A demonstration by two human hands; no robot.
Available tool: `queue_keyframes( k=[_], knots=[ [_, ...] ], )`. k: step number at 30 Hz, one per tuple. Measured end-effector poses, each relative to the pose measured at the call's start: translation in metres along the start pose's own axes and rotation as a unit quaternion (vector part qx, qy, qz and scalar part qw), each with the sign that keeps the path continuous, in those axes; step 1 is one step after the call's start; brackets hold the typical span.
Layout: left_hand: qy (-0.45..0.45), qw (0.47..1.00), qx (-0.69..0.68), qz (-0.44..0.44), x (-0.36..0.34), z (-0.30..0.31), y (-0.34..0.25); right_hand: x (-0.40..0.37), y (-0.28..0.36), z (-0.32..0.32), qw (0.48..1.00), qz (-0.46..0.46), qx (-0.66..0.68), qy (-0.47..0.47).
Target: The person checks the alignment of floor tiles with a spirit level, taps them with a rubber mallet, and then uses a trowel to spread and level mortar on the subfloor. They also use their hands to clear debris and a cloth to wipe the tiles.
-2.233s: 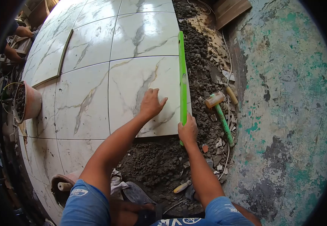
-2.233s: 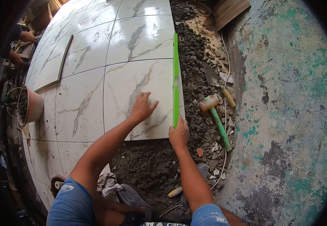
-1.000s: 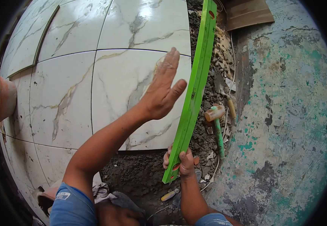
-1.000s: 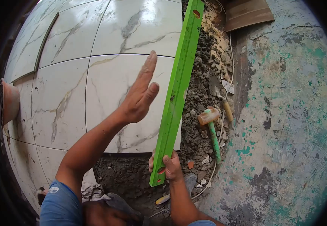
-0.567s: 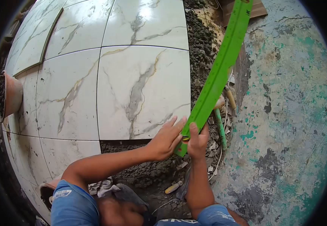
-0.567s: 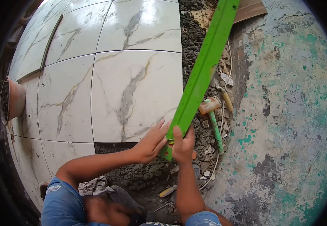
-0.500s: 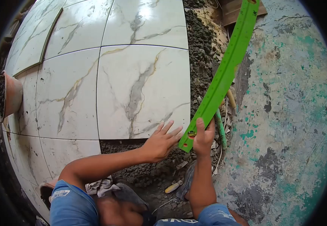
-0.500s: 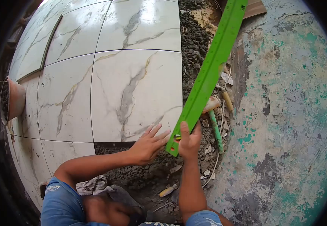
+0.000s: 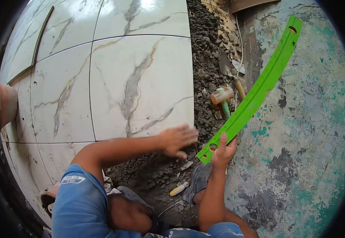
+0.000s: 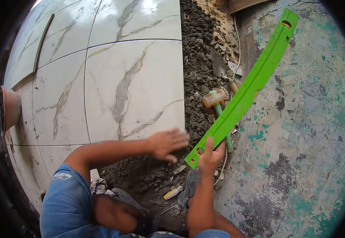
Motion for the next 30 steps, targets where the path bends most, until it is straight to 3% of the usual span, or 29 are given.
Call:
queue_keyframes(
  k=[1, 4, 6, 8, 10, 12, 13, 14, 16, 18, 20, 24, 27, 30],
  knots=[
    [0.004, 1.0, 0.003, 0.003, -0.01, -0.007, -0.015, 0.002, 0.0, 0.006, 1.0, -0.006, 0.013, -0.017],
    [-0.007, 0.985, -0.14, -0.101, -0.059, -0.003, -0.082, -0.001, -0.003, 0.014, 1.0, -0.019, 0.012, -0.019],
    [-0.108, 0.978, 0.02, 0.175, -0.067, 0.059, -0.016, 0.0, -0.01, 0.012, 0.999, -0.045, 0.013, -0.008],
    [-0.213, 0.879, 0.195, 0.379, -0.094, 0.111, 0.051, -0.001, -0.022, 0.003, 0.998, -0.058, 0.021, 0.003],
    [-0.175, 0.894, 0.163, 0.378, -0.101, 0.102, 0.051, 0.001, -0.018, -0.007, 0.999, -0.019, -0.035, 0.022],
    [-0.046, 0.981, 0.035, 0.184, -0.088, 0.026, -0.01, 0.002, -0.012, -0.017, 0.998, 0.005, -0.056, 0.002],
    [0.129, 0.984, -0.122, 0.01, -0.093, -0.027, -0.06, 0.0, -0.01, -0.021, 0.994, -0.013, -0.108, 0.013],
    [0.122, 0.986, -0.117, 0.012, -0.094, -0.02, -0.058, 0.002, -0.009, -0.027, 0.987, -0.024, -0.159, 0.024],
    [-0.019, 0.994, -0.076, 0.07, -0.095, 0.011, -0.046, 0.011, -0.019, -0.042, 0.969, 0.053, -0.241, 0.026],
    [-0.152, 0.98, -0.055, 0.119, -0.106, 0.044, -0.045, 0.017, -0.011, -0.064, 0.958, 0.058, -0.273, 0.067],
    [-0.29, 0.906, 0.096, 0.292, -0.135, 0.119, 0.016, 0.029, -0.017, -0.087, 0.953, 0.068, -0.285, 0.079],
    [-0.364, 0.775, 0.261, 0.446, -0.215, 0.206, 0.126, 0.039, -0.01, -0.114, 0.926, 0.065, -0.359, 0.099],
    [-0.317, 0.752, 0.292, 0.5, -0.239, 0.241, 0.175, 0.037, -0.015, -0.118, 0.922, 0.067, -0.373, 0.083],
    [-0.297, 0.762, 0.243, 0.521, -0.254, 0.246, 0.212, 0.036, -0.013, -0.119, 0.921, 0.071, -0.375, 0.079]
  ],
)
Point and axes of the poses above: each hand's wrist, its own x-axis towards the middle knuckle, its own z-axis out of the back of the hand, y = z × x, the point moved 5 cm from there along x, towards the middle knuckle, and after that the axes turned 11 degrees about -x, right-handed, at the moved point
